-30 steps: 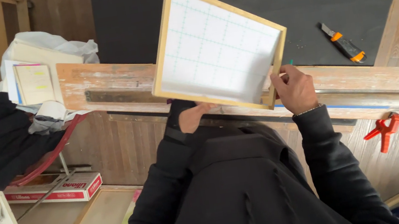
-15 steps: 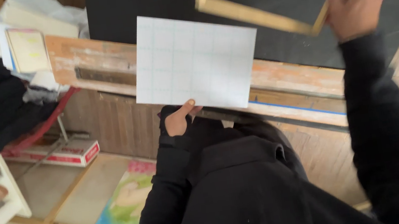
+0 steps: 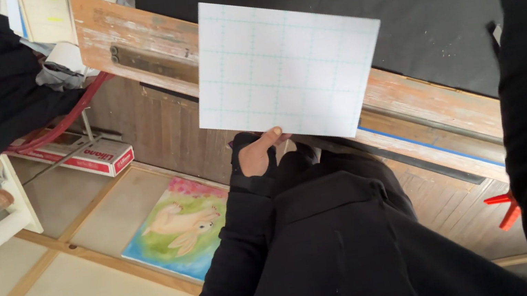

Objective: Cutting a sheet of paper to the correct size for a picture frame using a utility knife and a straight edge.

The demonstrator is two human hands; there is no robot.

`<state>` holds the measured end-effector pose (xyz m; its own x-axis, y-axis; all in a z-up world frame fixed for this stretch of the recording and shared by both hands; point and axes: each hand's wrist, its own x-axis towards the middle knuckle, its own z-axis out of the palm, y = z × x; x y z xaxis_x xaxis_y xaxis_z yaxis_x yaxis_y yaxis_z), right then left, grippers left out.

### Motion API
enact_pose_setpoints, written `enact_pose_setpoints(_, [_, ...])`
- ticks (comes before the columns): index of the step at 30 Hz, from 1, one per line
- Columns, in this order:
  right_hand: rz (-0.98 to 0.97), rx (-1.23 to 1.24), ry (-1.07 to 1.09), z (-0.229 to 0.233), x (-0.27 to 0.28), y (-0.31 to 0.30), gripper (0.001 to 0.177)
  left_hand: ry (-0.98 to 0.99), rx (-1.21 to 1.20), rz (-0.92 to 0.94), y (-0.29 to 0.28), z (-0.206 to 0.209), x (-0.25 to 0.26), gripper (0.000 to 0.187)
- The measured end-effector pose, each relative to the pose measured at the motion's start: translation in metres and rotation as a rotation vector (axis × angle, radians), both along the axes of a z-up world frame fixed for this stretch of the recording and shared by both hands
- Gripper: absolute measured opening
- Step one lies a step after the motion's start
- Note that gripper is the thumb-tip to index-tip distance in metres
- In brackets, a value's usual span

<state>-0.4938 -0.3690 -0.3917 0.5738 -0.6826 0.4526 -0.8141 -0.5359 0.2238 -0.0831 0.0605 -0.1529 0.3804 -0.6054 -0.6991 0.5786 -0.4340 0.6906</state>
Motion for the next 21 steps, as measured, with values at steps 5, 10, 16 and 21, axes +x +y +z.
enact_pose_setpoints(5, [0.223,1.527,-0.867,0.257,0.148,0.073,0.055,-0.136,-0.049,-0.177,-0.023,0.007,-0.001,0.028])
enact_pose_setpoints(10, [0.131,1.616,-0.806,0.241,0.127,0.138,0.039,-0.104,-0.135,-0.356,-0.069,0.008,0.009,0.035])
enact_pose_setpoints(16, [-0.28,1.513,-1.14,0.223,0.069,0.235,0.025,-0.185,-0.165,-0.638,-0.101,0.01,0.02,0.04])
enact_pose_setpoints(21, [-0.525,1.522,-1.317,0.211,0.079,0.324,0.028,-0.147,-0.21,-0.86,-0.118,0.01,0.015,0.036])
